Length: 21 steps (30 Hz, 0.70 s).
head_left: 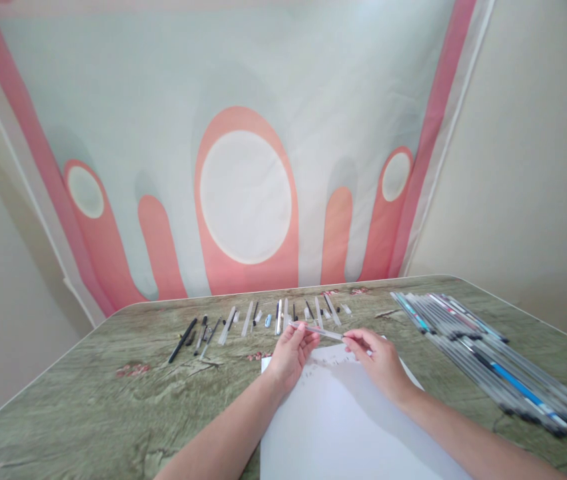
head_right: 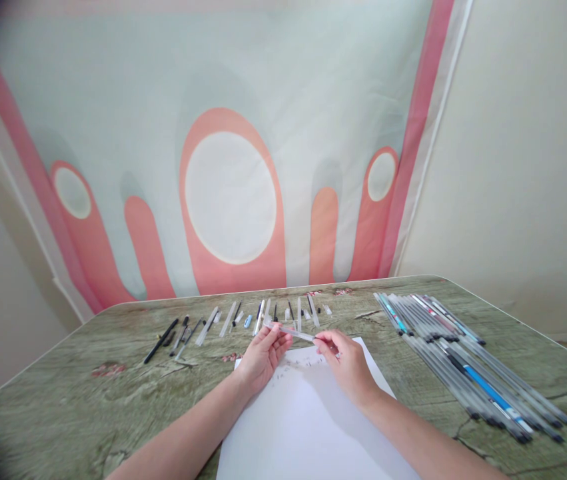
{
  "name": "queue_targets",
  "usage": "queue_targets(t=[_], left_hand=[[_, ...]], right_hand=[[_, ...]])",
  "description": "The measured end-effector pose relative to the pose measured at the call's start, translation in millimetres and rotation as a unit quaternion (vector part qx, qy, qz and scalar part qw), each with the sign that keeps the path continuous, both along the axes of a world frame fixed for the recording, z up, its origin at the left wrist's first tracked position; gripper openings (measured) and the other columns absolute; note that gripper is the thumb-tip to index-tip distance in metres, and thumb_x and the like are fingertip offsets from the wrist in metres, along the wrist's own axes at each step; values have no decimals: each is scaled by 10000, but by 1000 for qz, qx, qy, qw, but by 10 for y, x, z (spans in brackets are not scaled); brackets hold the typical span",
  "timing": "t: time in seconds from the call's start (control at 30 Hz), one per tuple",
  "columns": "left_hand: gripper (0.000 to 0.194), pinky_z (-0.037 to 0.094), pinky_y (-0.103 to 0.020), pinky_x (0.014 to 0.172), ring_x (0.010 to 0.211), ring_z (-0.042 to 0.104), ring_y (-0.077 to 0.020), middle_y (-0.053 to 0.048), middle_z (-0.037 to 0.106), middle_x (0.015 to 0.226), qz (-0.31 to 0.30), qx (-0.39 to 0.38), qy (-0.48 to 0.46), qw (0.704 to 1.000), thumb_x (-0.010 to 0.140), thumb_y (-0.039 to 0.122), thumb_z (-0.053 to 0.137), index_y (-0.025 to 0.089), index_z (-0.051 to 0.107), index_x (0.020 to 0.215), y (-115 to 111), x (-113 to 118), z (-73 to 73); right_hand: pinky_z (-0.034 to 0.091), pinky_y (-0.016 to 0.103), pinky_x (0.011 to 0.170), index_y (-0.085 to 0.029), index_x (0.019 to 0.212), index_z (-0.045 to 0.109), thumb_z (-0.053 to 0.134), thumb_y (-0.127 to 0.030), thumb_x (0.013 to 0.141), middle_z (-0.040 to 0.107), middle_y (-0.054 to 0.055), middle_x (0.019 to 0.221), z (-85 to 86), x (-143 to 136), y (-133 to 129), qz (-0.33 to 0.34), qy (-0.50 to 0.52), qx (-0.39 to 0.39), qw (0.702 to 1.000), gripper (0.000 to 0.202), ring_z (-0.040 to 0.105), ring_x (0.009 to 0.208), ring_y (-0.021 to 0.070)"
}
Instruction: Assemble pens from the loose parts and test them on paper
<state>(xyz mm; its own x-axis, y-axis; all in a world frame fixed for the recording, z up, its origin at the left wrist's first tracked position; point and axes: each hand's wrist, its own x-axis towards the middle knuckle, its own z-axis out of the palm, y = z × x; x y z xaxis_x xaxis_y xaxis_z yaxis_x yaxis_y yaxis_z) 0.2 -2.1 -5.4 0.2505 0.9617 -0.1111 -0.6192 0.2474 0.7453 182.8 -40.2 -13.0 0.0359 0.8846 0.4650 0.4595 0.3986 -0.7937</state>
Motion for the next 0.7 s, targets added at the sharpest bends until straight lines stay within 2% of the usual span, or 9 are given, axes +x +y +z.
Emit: queue_targets(t=[0.17,0.4,0.7], left_hand=[[109,505,-216,728,711,617,-97,-64,627,841,4,1,4,1000,789,223,554,155,485,839,6,-1,-4],[117,500,-208,723,711,614,-97,-53,622,806,3,6,2,1000,778,226,569,152,485,813,-1,4,2],[138,493,-215,730,707,610,-97,-36,608,766,1,5,2,1000,765,244,586,156,486,800,4,-2,-34]], right_hand=[[486,259,592,-192,835,589,508,-351,801,619,32,743,23,1,-12,13,-5,22,1000,181,591,621,147],[482,264,654,-183,814,583,505,-290,809,596,45,802,7,3,14,20,-19,86,996,133,580,726,154],[481,280,659,-188,864,569,539,-269,783,599,38,802,-31,19,37,-3,-27,95,995,118,577,705,155]])
